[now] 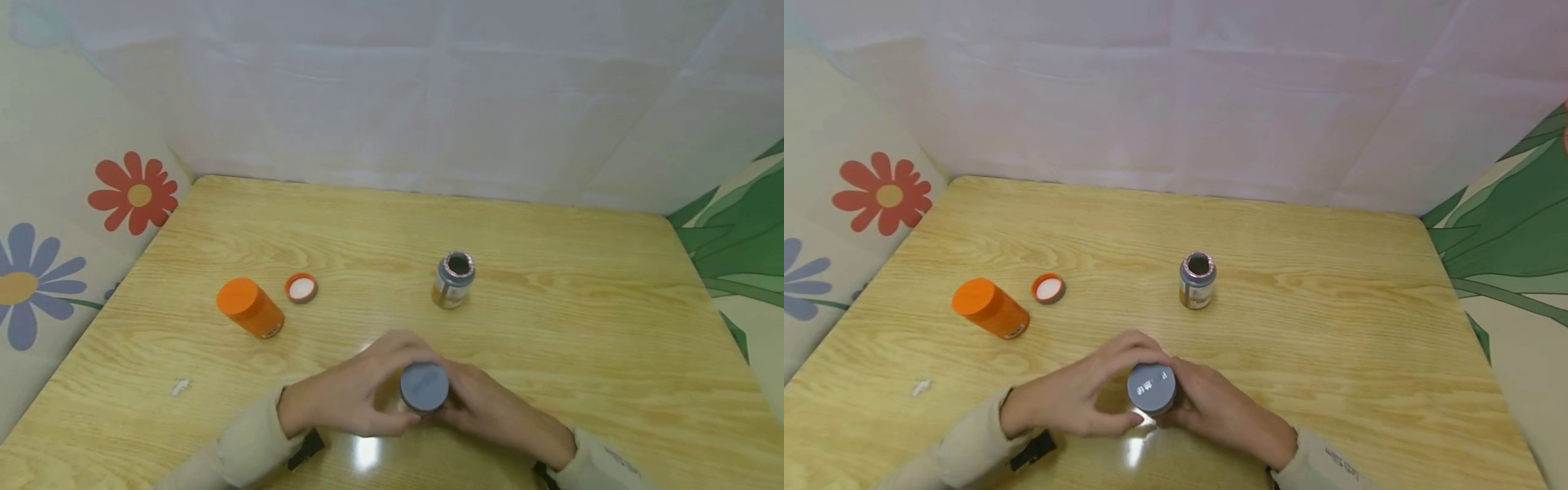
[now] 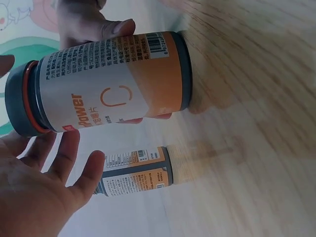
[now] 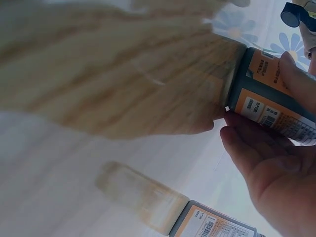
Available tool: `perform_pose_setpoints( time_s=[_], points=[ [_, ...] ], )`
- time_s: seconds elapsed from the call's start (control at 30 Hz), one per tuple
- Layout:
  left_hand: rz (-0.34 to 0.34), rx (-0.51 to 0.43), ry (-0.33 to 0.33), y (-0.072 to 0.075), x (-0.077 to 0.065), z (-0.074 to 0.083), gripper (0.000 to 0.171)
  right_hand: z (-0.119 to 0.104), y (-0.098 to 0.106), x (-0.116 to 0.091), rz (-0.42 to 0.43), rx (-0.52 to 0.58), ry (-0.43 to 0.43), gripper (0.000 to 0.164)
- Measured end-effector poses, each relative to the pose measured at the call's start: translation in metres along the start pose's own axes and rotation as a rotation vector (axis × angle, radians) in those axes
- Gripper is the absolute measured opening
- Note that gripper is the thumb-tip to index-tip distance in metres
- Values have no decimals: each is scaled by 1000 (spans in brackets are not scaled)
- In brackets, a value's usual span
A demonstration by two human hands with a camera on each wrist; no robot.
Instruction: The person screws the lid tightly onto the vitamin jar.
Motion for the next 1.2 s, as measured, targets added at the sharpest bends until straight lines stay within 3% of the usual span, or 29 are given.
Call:
perform_pose_setpoints(
  time_s=[0.3, 0.7, 0.9, 1.2],
  points=[
    [21, 62, -82, -6, 4, 3, 65, -1, 1, -2, 13, -58, 20, 49],
    [98, 51, 19, -2, 1, -1, 65, 0, 0, -1, -10, -14, -1, 57],
    [74, 40, -7, -4, 2, 1, 58, -1, 3, -2, 4, -21, 13, 57],
    [35, 68, -64, -6, 2, 3, 66, -1, 3, -2, 50, -69, 48, 55]
  ],
)
Point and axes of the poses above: each hand's wrist, its own x-axis towards the middle knuckle, its own y-axis out of the back of the hand, z = x × y, the point moved 6 cm from there along x, towards the middle knuckle, and after that the axes turned 6 degrees about y, right-handed, at the moved point
